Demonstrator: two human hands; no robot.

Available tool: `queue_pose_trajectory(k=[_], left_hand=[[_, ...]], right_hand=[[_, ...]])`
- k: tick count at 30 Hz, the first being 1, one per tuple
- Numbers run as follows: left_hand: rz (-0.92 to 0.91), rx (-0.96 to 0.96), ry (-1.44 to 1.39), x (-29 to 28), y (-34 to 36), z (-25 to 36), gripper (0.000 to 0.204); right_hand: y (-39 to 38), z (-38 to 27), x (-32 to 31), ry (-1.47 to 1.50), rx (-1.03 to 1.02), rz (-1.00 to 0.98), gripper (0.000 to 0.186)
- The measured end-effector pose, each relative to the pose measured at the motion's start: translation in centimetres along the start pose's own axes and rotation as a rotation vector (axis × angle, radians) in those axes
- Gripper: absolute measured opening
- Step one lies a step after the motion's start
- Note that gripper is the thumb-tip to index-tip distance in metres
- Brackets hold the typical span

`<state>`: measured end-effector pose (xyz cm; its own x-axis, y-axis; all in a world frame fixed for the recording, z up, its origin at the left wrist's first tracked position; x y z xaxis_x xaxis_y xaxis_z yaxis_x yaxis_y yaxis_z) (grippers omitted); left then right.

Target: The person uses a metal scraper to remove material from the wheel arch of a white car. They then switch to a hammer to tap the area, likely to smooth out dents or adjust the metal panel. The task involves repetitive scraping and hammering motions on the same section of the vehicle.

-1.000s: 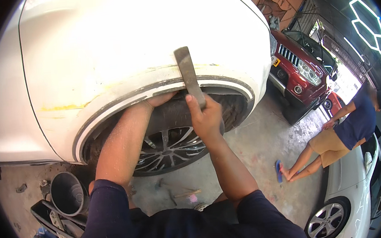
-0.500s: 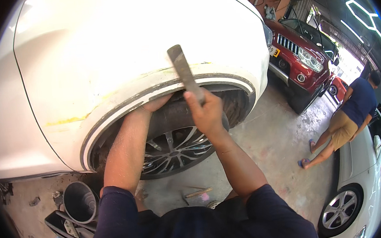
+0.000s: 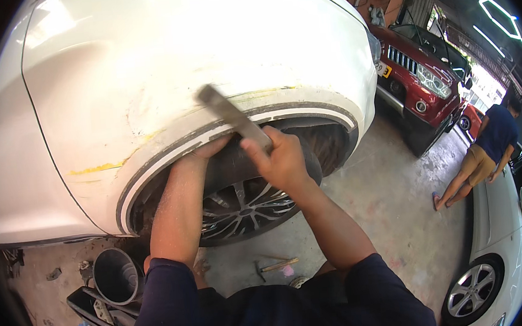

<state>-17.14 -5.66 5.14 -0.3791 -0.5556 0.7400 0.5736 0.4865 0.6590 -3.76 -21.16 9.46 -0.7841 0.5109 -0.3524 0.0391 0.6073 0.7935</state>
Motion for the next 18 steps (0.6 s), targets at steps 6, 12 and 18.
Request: queue_pose_trajectory(k=[6, 12, 18], left_hand=[[0.649, 0.245, 0.281, -2.1, -0.5, 0.3, 0.051], [0.022, 0.004, 0.039, -1.0, 1.2, -0.8, 0.055], [0.198, -0.001, 0.163, -2.5, 1.6, -0.7, 0.056]], right_hand=[[0.2, -2.3, -0.7, 0.063, -0.447, 0.14, 0.039], [0.6, -0.9, -0.5, 0.073, -0.118, 0.069, 0.04], [0.5, 0.8, -0.5, -0.086, 0.153, 0.043, 0.038]])
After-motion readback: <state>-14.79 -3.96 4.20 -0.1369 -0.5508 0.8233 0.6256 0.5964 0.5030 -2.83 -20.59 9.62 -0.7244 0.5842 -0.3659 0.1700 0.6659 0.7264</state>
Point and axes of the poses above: each hand's wrist, its own y-axis towards the middle knuckle, its own x-axis out of the palm, z = x × y, the point moved 5 cm from there along y, towards the middle knuckle, and after that the axes turned 3 degrees about y, right-handed, at the moved point
